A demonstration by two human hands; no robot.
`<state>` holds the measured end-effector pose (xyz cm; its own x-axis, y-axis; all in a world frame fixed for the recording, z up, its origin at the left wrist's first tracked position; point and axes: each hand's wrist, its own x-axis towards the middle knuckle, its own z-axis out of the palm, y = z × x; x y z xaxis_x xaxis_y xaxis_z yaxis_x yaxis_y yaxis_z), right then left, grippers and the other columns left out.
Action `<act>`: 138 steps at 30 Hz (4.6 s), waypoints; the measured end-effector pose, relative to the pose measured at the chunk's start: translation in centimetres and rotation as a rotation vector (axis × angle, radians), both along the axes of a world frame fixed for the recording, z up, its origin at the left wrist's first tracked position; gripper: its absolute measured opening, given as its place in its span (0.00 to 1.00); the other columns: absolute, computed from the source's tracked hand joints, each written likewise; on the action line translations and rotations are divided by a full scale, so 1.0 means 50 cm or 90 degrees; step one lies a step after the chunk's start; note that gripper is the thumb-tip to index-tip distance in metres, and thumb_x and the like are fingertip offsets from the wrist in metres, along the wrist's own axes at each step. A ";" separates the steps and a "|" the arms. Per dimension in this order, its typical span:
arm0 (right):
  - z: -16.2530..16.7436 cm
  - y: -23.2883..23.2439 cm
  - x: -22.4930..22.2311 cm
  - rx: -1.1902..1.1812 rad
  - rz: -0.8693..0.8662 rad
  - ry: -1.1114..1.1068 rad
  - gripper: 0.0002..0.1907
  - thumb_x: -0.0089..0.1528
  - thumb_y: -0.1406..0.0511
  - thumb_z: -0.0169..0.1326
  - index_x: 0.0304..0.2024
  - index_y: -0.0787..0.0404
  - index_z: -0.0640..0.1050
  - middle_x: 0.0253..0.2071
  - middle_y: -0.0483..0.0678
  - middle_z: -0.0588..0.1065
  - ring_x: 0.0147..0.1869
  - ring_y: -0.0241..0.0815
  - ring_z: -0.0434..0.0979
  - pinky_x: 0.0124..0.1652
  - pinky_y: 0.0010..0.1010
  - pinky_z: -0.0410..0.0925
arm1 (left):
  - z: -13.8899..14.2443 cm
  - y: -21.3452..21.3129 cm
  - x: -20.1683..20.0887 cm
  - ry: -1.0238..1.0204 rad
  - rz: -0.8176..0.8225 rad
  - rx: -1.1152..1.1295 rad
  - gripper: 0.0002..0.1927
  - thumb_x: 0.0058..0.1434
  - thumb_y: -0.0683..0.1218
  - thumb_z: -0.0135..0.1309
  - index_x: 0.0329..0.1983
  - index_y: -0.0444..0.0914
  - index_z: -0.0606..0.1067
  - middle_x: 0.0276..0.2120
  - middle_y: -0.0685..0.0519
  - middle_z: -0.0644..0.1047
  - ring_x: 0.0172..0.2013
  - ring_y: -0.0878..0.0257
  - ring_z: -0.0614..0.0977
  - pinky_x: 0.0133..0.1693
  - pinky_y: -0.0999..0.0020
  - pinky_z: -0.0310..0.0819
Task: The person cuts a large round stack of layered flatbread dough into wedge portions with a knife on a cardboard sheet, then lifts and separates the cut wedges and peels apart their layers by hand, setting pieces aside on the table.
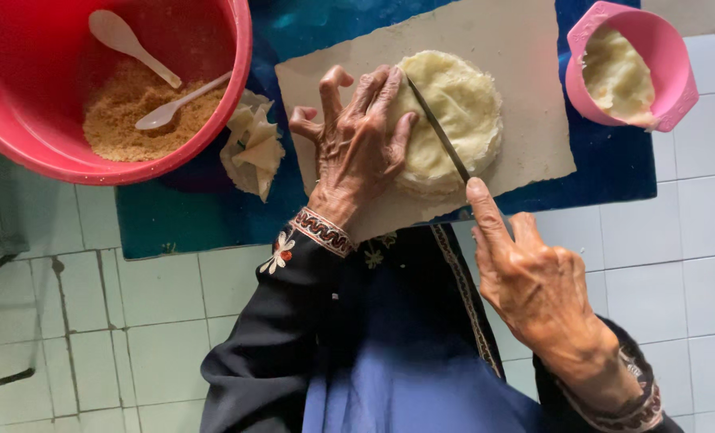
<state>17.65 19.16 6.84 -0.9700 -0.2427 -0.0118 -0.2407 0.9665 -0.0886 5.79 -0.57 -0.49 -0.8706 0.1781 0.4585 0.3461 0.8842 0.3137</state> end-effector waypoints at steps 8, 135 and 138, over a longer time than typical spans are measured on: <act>-0.003 0.010 0.026 -0.015 0.000 0.026 0.34 0.65 0.62 0.55 0.74 0.48 0.64 0.30 0.55 0.70 0.18 0.58 0.70 0.20 0.47 0.68 | -0.009 -0.002 -0.006 0.016 -0.014 0.006 0.28 0.62 0.57 0.60 0.63 0.43 0.73 0.59 0.61 0.74 0.61 0.55 0.62 0.49 0.40 0.50; 0.015 0.014 0.025 -0.010 -0.023 -0.044 0.36 0.64 0.61 0.54 0.74 0.46 0.60 0.31 0.57 0.72 0.21 0.63 0.75 0.23 0.50 0.71 | -0.022 0.011 0.050 -0.025 -0.077 0.025 0.26 0.69 0.57 0.56 0.66 0.42 0.72 0.68 0.58 0.71 0.70 0.64 0.66 0.57 0.46 0.47; 0.005 0.015 0.033 -0.015 -0.030 -0.049 0.36 0.64 0.61 0.54 0.74 0.46 0.60 0.31 0.57 0.71 0.20 0.62 0.74 0.22 0.50 0.71 | -0.023 0.010 0.051 -0.026 -0.073 0.027 0.26 0.68 0.57 0.57 0.66 0.43 0.72 0.68 0.58 0.71 0.70 0.65 0.66 0.57 0.46 0.47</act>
<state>19.30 19.90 7.08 -0.9766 -0.1984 -0.0825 -0.1871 0.9740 -0.1277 8.33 -0.08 -1.64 -0.8637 0.2593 0.4321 0.4308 0.8248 0.3663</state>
